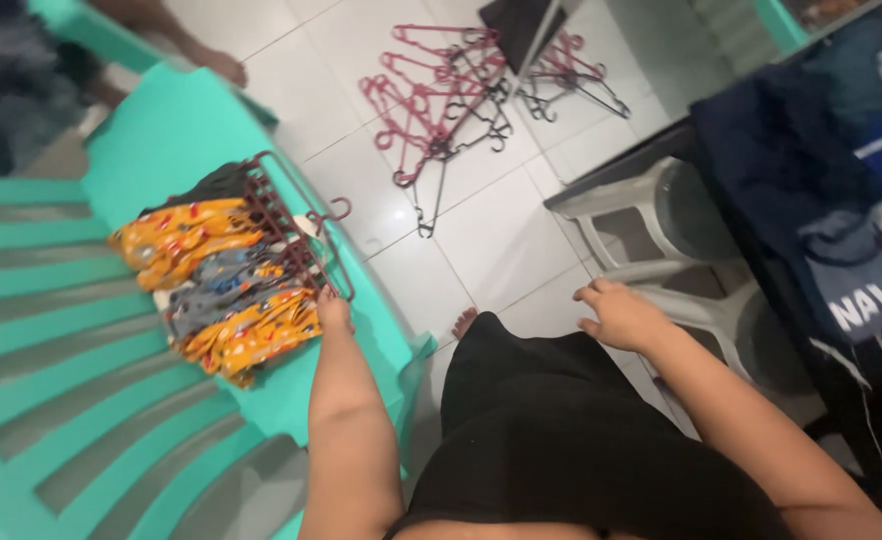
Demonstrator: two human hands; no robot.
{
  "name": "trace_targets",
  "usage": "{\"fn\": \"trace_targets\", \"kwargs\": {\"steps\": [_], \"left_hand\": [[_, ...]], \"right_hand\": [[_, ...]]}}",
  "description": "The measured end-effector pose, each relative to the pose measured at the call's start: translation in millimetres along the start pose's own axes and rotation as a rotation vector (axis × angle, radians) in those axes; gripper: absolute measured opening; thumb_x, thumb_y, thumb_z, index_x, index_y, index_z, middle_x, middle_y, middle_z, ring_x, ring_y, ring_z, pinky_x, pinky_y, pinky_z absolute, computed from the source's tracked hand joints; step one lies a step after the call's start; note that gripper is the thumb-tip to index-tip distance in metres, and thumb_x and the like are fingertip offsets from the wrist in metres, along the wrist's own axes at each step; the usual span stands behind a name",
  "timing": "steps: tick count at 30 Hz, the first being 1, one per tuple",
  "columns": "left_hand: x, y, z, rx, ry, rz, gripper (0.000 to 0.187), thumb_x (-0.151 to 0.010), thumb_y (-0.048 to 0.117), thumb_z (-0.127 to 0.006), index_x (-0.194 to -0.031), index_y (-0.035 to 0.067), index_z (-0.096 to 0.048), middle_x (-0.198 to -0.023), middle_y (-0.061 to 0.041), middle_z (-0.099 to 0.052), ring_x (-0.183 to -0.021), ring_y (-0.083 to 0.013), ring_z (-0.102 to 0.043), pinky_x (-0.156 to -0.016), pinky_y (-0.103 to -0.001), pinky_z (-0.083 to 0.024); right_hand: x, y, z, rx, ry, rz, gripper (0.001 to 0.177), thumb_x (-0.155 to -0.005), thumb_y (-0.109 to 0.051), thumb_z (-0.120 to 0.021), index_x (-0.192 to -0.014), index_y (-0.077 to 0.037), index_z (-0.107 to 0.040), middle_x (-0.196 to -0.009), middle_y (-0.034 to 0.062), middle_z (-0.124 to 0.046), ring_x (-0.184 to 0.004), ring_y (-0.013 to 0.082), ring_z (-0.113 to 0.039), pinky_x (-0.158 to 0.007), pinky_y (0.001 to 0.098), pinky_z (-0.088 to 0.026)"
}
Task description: Hanging various small clothing items and undergarments onto a multi-clip laundry hanger.
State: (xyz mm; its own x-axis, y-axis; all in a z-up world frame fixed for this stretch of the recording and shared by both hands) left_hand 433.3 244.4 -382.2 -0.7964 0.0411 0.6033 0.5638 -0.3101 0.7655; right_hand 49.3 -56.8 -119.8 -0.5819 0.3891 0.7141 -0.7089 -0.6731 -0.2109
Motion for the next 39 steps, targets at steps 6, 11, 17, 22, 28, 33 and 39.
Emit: {"fn": "trace_targets", "kwargs": {"steps": [6,11,17,22,28,33,39], "left_hand": [[13.0,-6.6,-23.6,-0.372,-0.236,0.051,0.058,-0.094,0.001,-0.046,-0.152,0.007,-0.043,-0.146,-0.008,-0.059,-0.133,-0.0214,-0.052,-0.111,-0.037,-0.037],[45.5,-4.3,-69.0,-0.676,-0.418,0.086,0.055,-0.101,0.034,-0.056,-0.153,0.019,-0.050,-0.145,-0.015,-0.060,-0.128,-0.0327,-0.058,-0.103,-0.046,-0.047],[134.1,-21.3,-192.0,-0.621,-0.898,0.001,0.052,-0.097,0.036,-0.062,-0.146,0.020,-0.054,-0.135,-0.007,-0.065,-0.121,-0.0236,-0.059,-0.095,-0.038,-0.048],[239.3,-7.2,-269.8,-0.707,-1.153,-0.091,0.048,-0.096,0.030,-0.061,-0.143,0.017,-0.060,-0.128,-0.003,-0.072,-0.116,-0.0198,-0.063,-0.091,-0.037,-0.051],[329.4,21.2,-320.7,-0.734,-1.283,-0.043,0.048,-0.096,0.028,-0.062,-0.142,0.014,-0.059,-0.129,-0.003,-0.071,-0.118,-0.0177,-0.064,-0.096,-0.036,-0.050],[358.8,37.1,-351.4,-0.692,-1.267,-0.036,0.047,-0.098,0.030,-0.060,-0.142,0.015,-0.057,-0.131,-0.003,-0.070,-0.119,-0.0180,-0.064,-0.099,-0.036,-0.050],[398.2,28.2,-402.5,-0.599,-1.238,-0.036,0.044,-0.098,0.026,-0.059,-0.140,0.012,-0.060,-0.128,-0.006,-0.071,-0.114,-0.0180,-0.066,-0.094,-0.035,-0.051]], "right_hand": [[4.7,14.7,-16.0,-0.017,0.006,-0.005,0.045,-0.091,-0.038,-0.066,-0.131,-0.018,-0.060,-0.134,0.0058,-0.057,-0.128,0.0299,-0.053,-0.105,0.0463,-0.045],[18.2,31.9,-20.5,-0.045,0.017,-0.037,0.044,-0.090,-0.036,-0.068,-0.131,-0.019,-0.061,-0.132,0.0058,-0.057,-0.128,0.0297,-0.053,-0.104,0.0454,-0.046],[32.3,71.3,-29.5,-0.138,0.086,-0.067,0.047,-0.089,-0.035,-0.071,-0.131,-0.016,-0.061,-0.131,0.0075,-0.059,-0.126,0.0312,-0.054,-0.104,0.0460,-0.046],[57.6,116.2,-21.3,-0.257,0.201,-0.093,0.048,-0.086,-0.034,-0.073,-0.128,-0.016,-0.062,-0.129,0.0097,-0.059,-0.127,0.0312,-0.053,-0.104,0.0469,-0.046],[87.2,250.8,-30.1,-0.353,0.849,-0.181,0.054,-0.082,-0.031,-0.074,-0.131,-0.013,-0.062,-0.138,0.0151,-0.056,-0.131,0.0382,-0.049,-0.108,0.0520,-0.042],[107.3,347.7,-37.0,-0.259,1.068,-0.545,0.069,-0.089,-0.042,-0.068,-0.151,-0.018,-0.051,-0.153,0.0213,-0.045,-0.143,0.0454,-0.035,-0.114,0.0626,-0.029],[109.1,374.7,-71.8,-0.132,0.965,-0.536,0.067,-0.096,-0.051,-0.055,-0.157,-0.029,-0.040,-0.164,0.0186,-0.034,-0.151,0.0447,-0.027,-0.116,0.0688,-0.021]]}}
Point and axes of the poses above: each hand's wrist, its own x-axis away from the middle knuckle, its own z-axis out of the back of the hand, y = z × x, the point moved 2 cm from there along -x, towards the middle knuckle
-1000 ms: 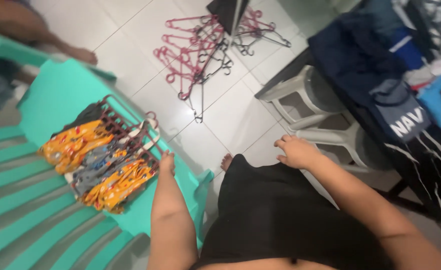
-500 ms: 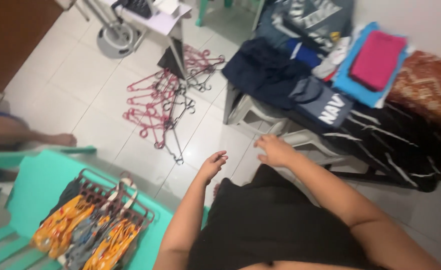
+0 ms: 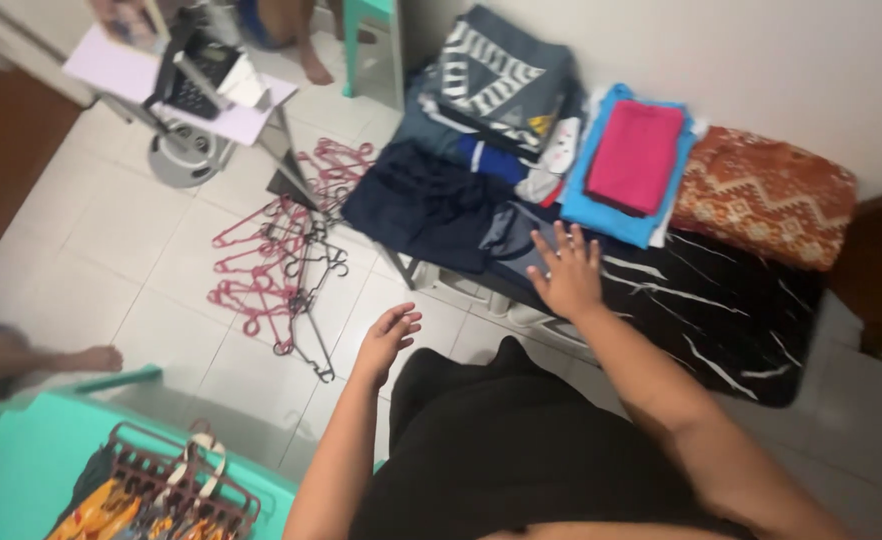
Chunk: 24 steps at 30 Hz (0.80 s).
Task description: Hanging various small clothing items and undergarments onto a multi-clip laundry hanger.
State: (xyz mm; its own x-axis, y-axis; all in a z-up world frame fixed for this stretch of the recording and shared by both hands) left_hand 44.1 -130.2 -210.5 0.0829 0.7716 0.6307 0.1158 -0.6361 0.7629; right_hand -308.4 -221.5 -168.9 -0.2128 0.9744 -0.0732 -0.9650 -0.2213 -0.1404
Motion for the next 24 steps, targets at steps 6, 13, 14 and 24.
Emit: {"fn": "trace_targets", "kwargs": {"steps": [6,13,14,24], "left_hand": [[-48.8,24.1,-67.6,-0.075,-0.145,-0.051,0.040,-0.099,0.022,-0.059,-0.137,0.010,-0.062,-0.123,-0.007,-0.073,-0.109,-0.0176,-0.070,-0.090,-0.032,-0.053],[-104.1,18.0,-125.4,-0.115,-0.459,-0.059,0.042,-0.099,0.024,-0.064,-0.137,0.005,-0.061,-0.124,-0.009,-0.072,-0.109,-0.0198,-0.068,-0.090,-0.033,-0.052],[-111.8,10.3,-129.8,-0.065,-0.544,0.047,0.044,-0.098,0.028,-0.064,-0.136,0.006,-0.061,-0.123,-0.010,-0.072,-0.108,-0.0219,-0.069,-0.088,-0.034,-0.053],[-131.2,15.9,-144.0,0.210,-0.600,0.611,0.056,-0.095,0.046,-0.065,-0.126,0.001,-0.054,-0.132,-0.019,-0.066,-0.120,-0.0329,-0.065,-0.101,-0.047,-0.053]], "right_hand": [[22.0,24.9,12.8,-0.124,0.002,-0.019,0.072,-0.087,-0.048,-0.066,-0.152,-0.025,-0.046,-0.160,0.0207,-0.036,-0.145,0.0464,-0.030,-0.112,0.0627,-0.020],[56.3,102.2,-33.0,-0.713,0.250,-0.768,0.079,-0.075,-0.031,-0.091,-0.139,-0.002,-0.055,-0.129,0.0207,-0.061,-0.121,0.0355,-0.058,-0.100,0.0477,-0.049],[62.9,113.3,-60.0,-0.977,0.085,-0.943,0.078,-0.073,-0.031,-0.093,-0.136,-0.004,-0.056,-0.126,0.0174,-0.063,-0.117,0.0301,-0.064,-0.094,0.0434,-0.055],[34.8,72.7,-43.6,-1.565,-0.341,-1.252,0.060,-0.077,-0.021,-0.086,-0.131,-0.006,-0.065,-0.118,0.0076,-0.071,-0.107,0.0244,-0.066,-0.086,0.0418,-0.051]]}}
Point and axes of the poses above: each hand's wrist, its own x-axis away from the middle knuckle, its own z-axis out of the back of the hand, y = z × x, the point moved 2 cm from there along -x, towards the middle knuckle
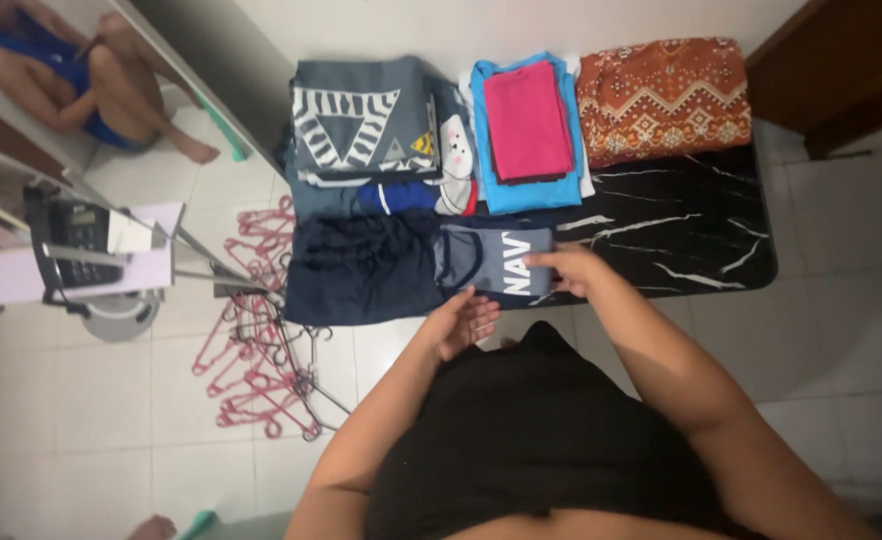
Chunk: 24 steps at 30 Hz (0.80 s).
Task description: Hanging various small clothing items and undergarments onto a multi-clip laundry hanger.
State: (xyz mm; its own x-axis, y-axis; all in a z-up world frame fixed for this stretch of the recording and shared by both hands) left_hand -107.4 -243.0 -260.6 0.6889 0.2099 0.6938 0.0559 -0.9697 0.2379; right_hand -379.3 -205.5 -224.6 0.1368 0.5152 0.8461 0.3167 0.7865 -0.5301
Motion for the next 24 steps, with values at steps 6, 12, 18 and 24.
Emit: {"fn": "trace_targets", "kwargs": {"steps": [6,12,18,24], "left_hand": [[2.6,5.2,2.6,-0.016,-0.143,0.115,0.056,-0.097,0.050,-0.064,-0.126,0.002,-0.056,-0.135,-0.017,-0.065,-0.126,-0.0302,-0.064,-0.104,-0.045,-0.051],[38.4,16.1,-48.1,-0.119,-0.581,0.216,0.102,-0.085,0.079,-0.054,-0.150,0.001,-0.045,-0.153,-0.016,-0.053,-0.144,-0.0291,-0.048,-0.117,-0.050,-0.038],[27.9,44.7,-57.1,0.204,-0.714,-0.126,0.098,-0.080,0.066,-0.069,-0.156,0.009,-0.043,-0.157,-0.009,-0.051,-0.146,-0.0301,-0.045,-0.122,-0.051,-0.034],[2.2,61.1,-47.6,0.148,-0.433,-0.010,0.056,-0.094,0.018,-0.070,-0.142,-0.005,-0.052,-0.136,-0.021,-0.064,-0.126,-0.0387,-0.061,-0.113,-0.052,-0.045]], "right_hand": [[17.1,10.7,-30.7,-0.258,-0.055,0.205,0.057,-0.076,-0.008,-0.078,-0.130,0.002,-0.060,-0.117,0.0163,-0.072,-0.110,0.0335,-0.069,-0.095,0.0495,-0.057],[67.4,2.0,-80.5,-0.873,-0.445,0.264,0.052,-0.088,-0.011,-0.068,-0.137,0.003,-0.054,-0.126,0.0185,-0.068,-0.116,0.0335,-0.066,-0.104,0.0482,-0.052],[106.9,21.9,-106.8,-0.808,-0.309,0.416,0.051,-0.090,-0.009,-0.067,-0.139,-0.005,-0.052,-0.130,0.0103,-0.066,-0.120,0.0267,-0.065,-0.105,0.0471,-0.051],[93.7,64.5,-86.1,-0.873,-0.363,0.259,0.055,-0.095,-0.022,-0.073,-0.142,-0.002,-0.054,-0.124,0.0168,-0.069,-0.107,0.0314,-0.067,-0.082,0.0470,-0.054]]}}
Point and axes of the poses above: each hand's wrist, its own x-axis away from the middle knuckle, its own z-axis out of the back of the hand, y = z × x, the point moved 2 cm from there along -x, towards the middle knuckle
